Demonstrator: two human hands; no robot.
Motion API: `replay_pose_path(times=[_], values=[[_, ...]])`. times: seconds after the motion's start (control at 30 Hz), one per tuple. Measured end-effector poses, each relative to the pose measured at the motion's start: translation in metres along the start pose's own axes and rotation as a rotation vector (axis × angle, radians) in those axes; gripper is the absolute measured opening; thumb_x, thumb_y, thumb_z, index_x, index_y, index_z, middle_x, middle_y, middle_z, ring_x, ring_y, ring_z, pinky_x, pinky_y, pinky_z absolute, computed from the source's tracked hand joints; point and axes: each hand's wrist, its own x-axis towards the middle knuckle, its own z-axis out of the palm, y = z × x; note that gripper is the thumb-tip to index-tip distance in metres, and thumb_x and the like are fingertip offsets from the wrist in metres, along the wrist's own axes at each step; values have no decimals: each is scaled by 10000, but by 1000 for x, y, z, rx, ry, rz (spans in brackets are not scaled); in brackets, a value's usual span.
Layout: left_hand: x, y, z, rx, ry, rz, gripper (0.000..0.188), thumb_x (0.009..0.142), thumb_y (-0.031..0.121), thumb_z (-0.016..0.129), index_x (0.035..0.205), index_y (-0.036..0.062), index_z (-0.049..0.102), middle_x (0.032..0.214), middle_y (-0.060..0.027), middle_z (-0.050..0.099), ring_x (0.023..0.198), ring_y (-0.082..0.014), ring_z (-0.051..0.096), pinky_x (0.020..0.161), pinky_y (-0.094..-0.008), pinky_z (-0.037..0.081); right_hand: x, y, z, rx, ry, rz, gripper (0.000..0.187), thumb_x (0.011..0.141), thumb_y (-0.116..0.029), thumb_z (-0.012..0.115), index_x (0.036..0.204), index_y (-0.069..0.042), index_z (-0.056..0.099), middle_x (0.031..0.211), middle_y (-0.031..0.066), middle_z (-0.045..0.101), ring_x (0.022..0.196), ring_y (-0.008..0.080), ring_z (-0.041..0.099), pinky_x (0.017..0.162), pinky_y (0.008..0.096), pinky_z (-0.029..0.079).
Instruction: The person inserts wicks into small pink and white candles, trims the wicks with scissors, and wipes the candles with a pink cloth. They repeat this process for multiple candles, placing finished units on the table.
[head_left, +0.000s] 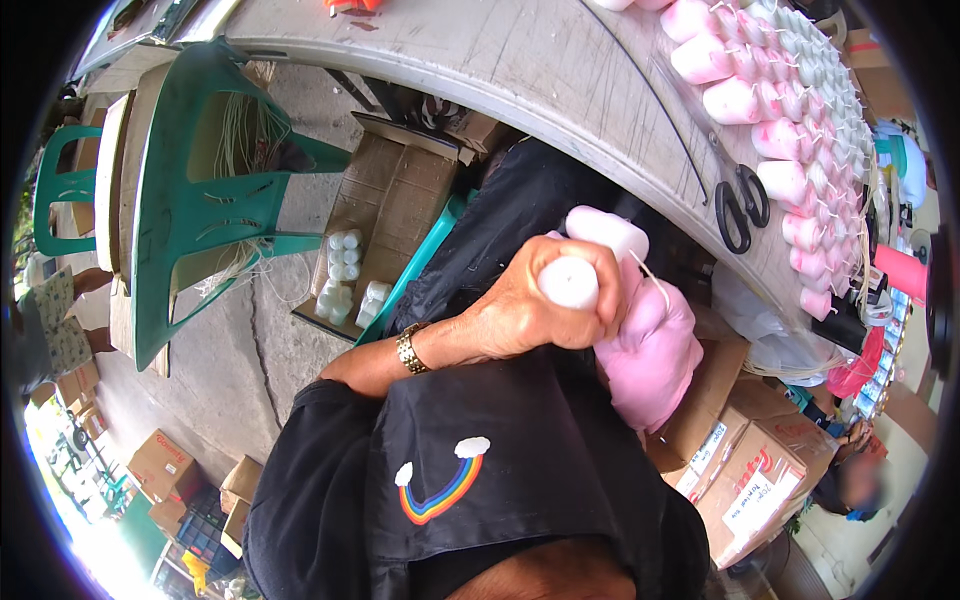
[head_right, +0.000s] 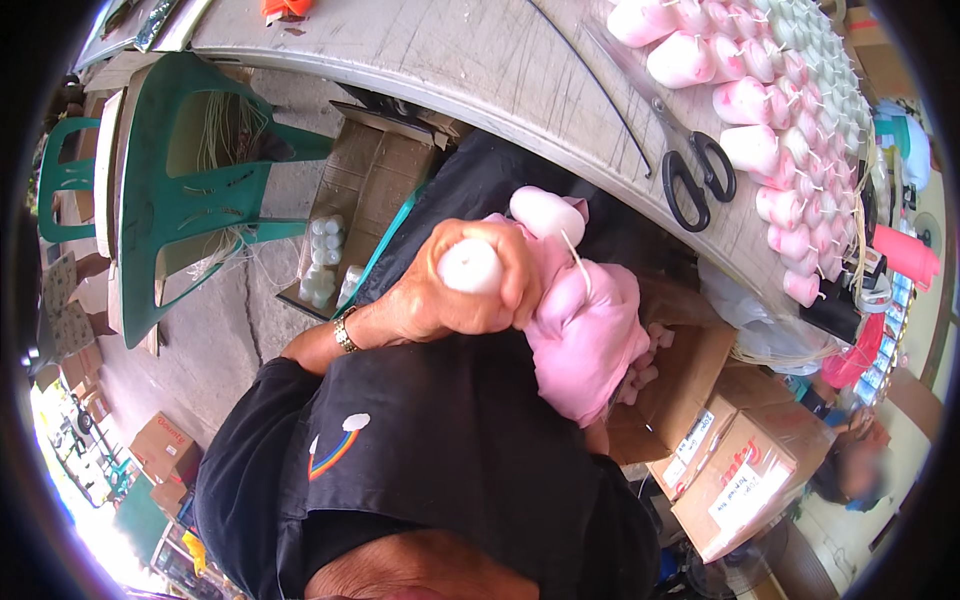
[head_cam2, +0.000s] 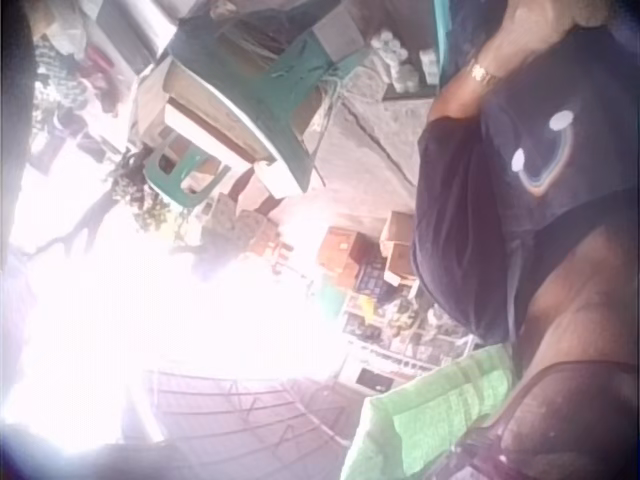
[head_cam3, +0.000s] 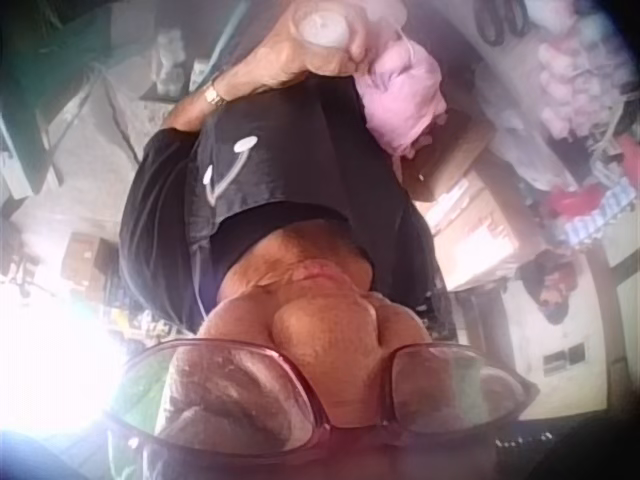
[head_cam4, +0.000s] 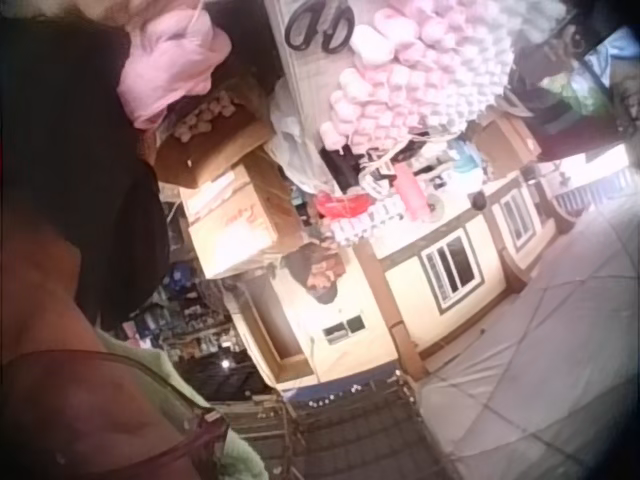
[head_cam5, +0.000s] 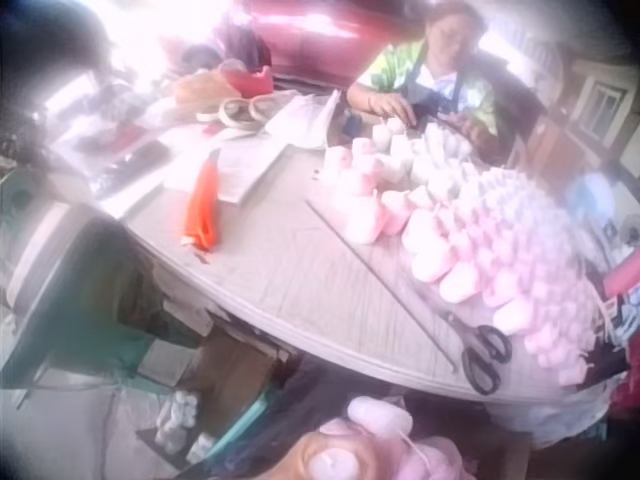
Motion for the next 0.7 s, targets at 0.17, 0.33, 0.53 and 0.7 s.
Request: replay_pose_path(times=[0.17,0.33,0.53,0.7], values=[[-13,3,-8,235,-227,-108,95,656,-30,653,693,21,582,742,-68,631,713,-113,565,631,-241,439,28,27,11,-52,-11,12,95,828,-30,665,744,-11,625,771,6,601,656,73,541,651,229,442],[-5,-1,-7,54,-193,-78,114,733,7,710,786,34,613,792,-19,592,770,-102,563,716,-244,452,34,26,5,75,40,251,50,732,-18,633,693,-28,603,670,68,595,585,192,569,595,263,444],[7,-10,2,-43,-165,54,384,689,17,810,1003,56,595,959,-61,601,938,-171,562,855,-321,442,67,37,-18,-154,-387,-73,222,774,-107,696,980,-27,677,810,89,656,733,180,644,719,250,496],[6,-16,-2,-56,-158,78,299,691,8,819,855,74,578,838,-47,593,817,-160,570,758,-290,467,48,50,-16,-173,-276,-64,218,774,-109,692,976,-28,676,816,93,654,737,187,643,716,259,496]])
